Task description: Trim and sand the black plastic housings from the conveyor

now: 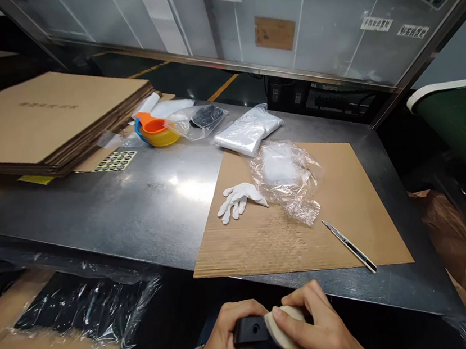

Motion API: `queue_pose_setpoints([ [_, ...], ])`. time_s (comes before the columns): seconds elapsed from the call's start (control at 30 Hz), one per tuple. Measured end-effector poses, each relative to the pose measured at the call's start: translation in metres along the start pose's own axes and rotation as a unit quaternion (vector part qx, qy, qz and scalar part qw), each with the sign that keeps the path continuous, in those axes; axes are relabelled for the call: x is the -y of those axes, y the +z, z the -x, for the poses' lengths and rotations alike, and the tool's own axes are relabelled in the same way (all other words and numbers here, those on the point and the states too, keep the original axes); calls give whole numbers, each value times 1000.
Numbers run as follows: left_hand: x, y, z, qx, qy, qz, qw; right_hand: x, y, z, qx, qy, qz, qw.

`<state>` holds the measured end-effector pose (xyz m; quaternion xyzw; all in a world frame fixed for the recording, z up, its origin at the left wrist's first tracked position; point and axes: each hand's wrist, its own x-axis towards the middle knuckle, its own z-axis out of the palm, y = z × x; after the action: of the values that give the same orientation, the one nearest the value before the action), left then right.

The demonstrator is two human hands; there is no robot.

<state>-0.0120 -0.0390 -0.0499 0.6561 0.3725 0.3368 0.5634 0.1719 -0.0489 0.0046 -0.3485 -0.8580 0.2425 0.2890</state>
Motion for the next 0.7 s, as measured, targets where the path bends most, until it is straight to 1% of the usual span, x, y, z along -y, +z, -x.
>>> queue_pose_setpoints([
  [0.07,-1,0,-1,12,0,2,1000,0,-2,0,-6,0,-8,1000],
  [0.13,-1,1,-2,28,21,11,999,0,-4,-3,8,-12,-24,1000],
  [0.2,0,2,-1,23,26,25,999,1,-5,-5,15,-11,-39,999],
  [0.3,5,1,1,2,-24,75,997,-3,-1,1,-8,20,-69,997],
  [0.37,8,3,2,-2,-57,171,984,-7,8,7,-49,52,-105,992],
  [0.43,10,6,-1,-12,-78,299,951,-10,21,9,-111,83,-142,980],
  [0.53,9,11,-7,-42,-103,463,880,-12,44,10,-194,113,-159,962],
  [0.6,7,9,-12,-55,-116,541,831,-12,59,14,-206,119,-154,959],
  [0.7,6,-2,-18,-48,-144,622,768,-12,84,32,-213,143,-142,956],
])
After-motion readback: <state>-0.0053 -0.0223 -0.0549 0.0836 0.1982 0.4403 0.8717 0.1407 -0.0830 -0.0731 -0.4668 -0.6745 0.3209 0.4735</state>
